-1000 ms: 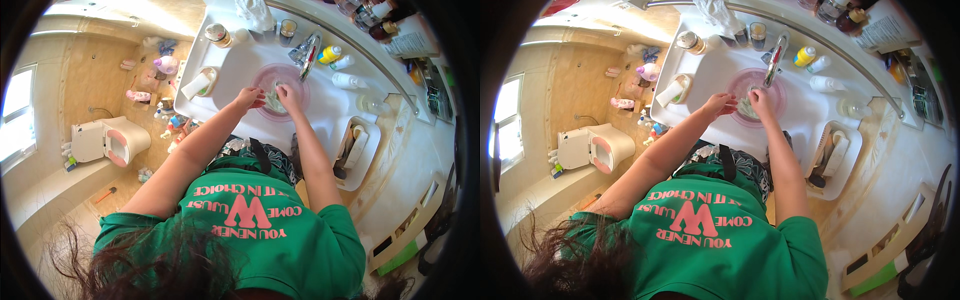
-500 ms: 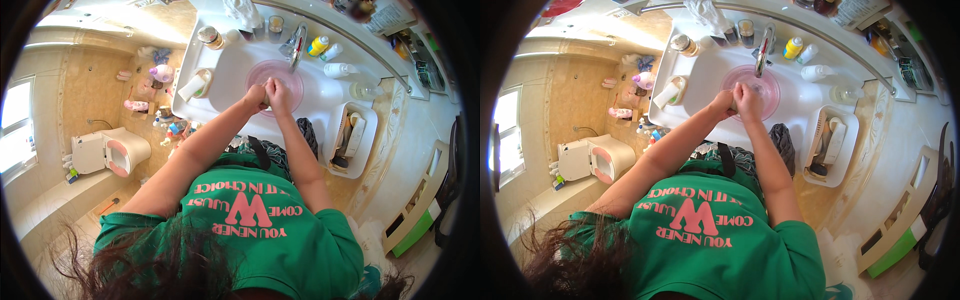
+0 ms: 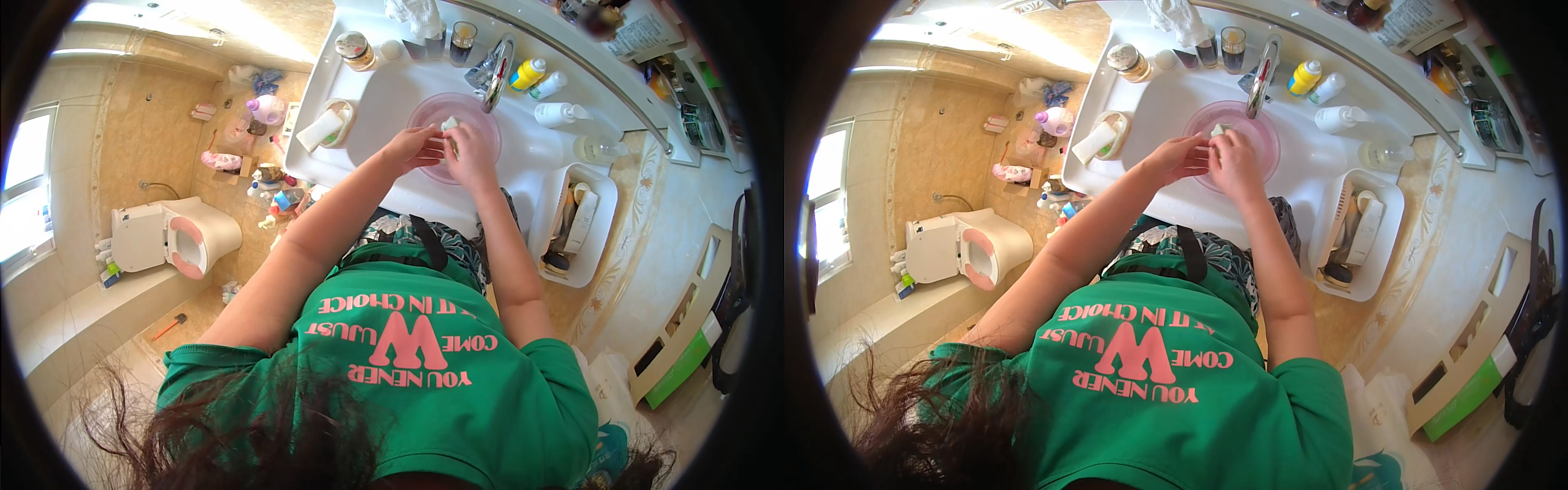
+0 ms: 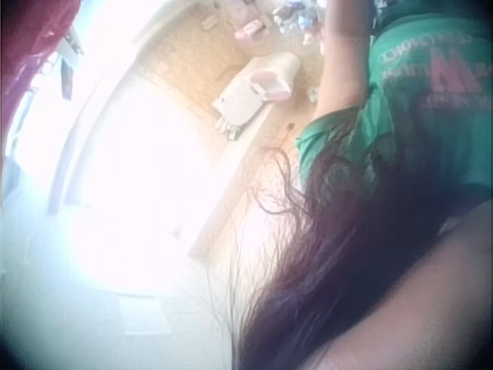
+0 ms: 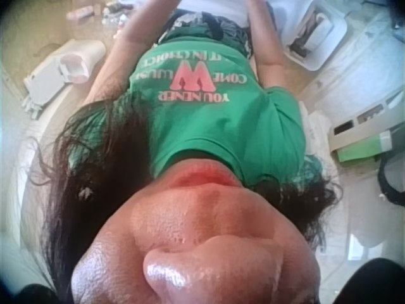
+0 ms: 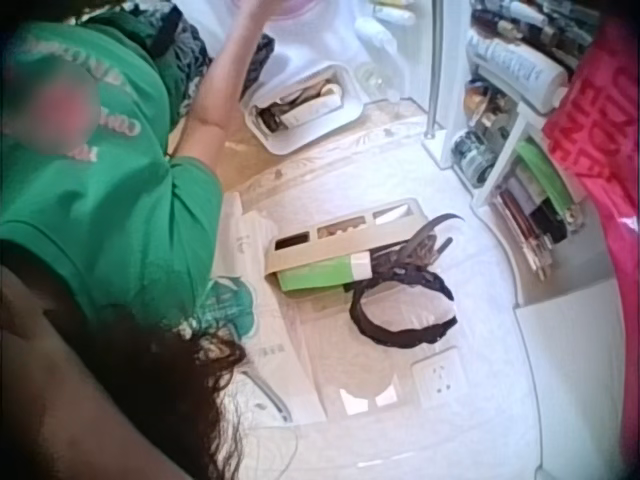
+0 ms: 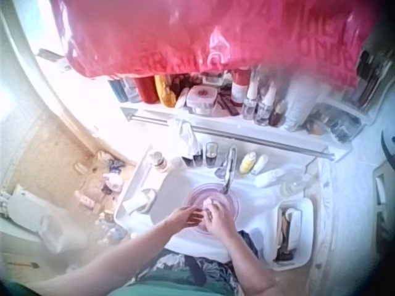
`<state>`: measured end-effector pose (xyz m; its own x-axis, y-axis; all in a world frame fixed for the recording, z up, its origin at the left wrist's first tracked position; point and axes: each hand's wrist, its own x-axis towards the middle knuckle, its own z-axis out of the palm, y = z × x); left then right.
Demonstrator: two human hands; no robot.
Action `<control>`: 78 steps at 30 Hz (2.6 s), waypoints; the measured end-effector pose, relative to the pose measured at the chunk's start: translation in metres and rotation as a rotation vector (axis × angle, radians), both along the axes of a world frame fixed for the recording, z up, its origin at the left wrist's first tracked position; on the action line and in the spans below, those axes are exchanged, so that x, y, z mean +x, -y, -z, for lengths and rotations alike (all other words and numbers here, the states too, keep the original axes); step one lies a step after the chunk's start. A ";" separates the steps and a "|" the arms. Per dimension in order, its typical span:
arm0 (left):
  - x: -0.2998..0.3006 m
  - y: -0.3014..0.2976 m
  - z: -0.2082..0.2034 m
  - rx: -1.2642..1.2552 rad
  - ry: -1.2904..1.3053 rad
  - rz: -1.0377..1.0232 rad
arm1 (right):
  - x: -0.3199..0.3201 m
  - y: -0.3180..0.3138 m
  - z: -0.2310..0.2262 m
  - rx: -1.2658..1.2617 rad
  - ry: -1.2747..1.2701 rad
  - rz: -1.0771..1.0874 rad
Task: The person is washing a cloth in a pink basin inside a bathroom sink, repeatedly scrubbing and wringing it by hand.
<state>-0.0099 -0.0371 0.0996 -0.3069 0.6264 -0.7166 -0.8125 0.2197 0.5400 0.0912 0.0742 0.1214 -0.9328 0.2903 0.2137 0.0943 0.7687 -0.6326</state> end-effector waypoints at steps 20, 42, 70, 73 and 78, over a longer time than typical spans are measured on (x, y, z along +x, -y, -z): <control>-0.002 -0.015 -0.052 0.255 -0.179 0.300 | 0.013 -0.013 0.030 -0.499 -0.153 0.254; -0.024 0.003 -0.015 -0.004 -0.816 0.364 | 0.037 -0.037 0.021 -0.593 0.047 0.168; 0.000 -0.018 -0.021 0.217 -0.439 0.234 | 0.027 -0.014 0.088 -1.705 0.086 0.444; -0.006 -0.013 0.014 -0.059 -0.846 0.244 | 0.019 -0.033 0.103 -1.221 0.164 0.557; -0.004 0.005 0.057 -0.227 -0.895 0.222 | 0.012 -0.046 0.117 -0.161 0.240 0.240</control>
<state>-0.0135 -0.0419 0.0427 -0.6914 0.6115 -0.3849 -0.0447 0.4955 0.8675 0.1035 0.1202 0.0046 -0.8520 0.5190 -0.0687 0.4199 0.5992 -0.6817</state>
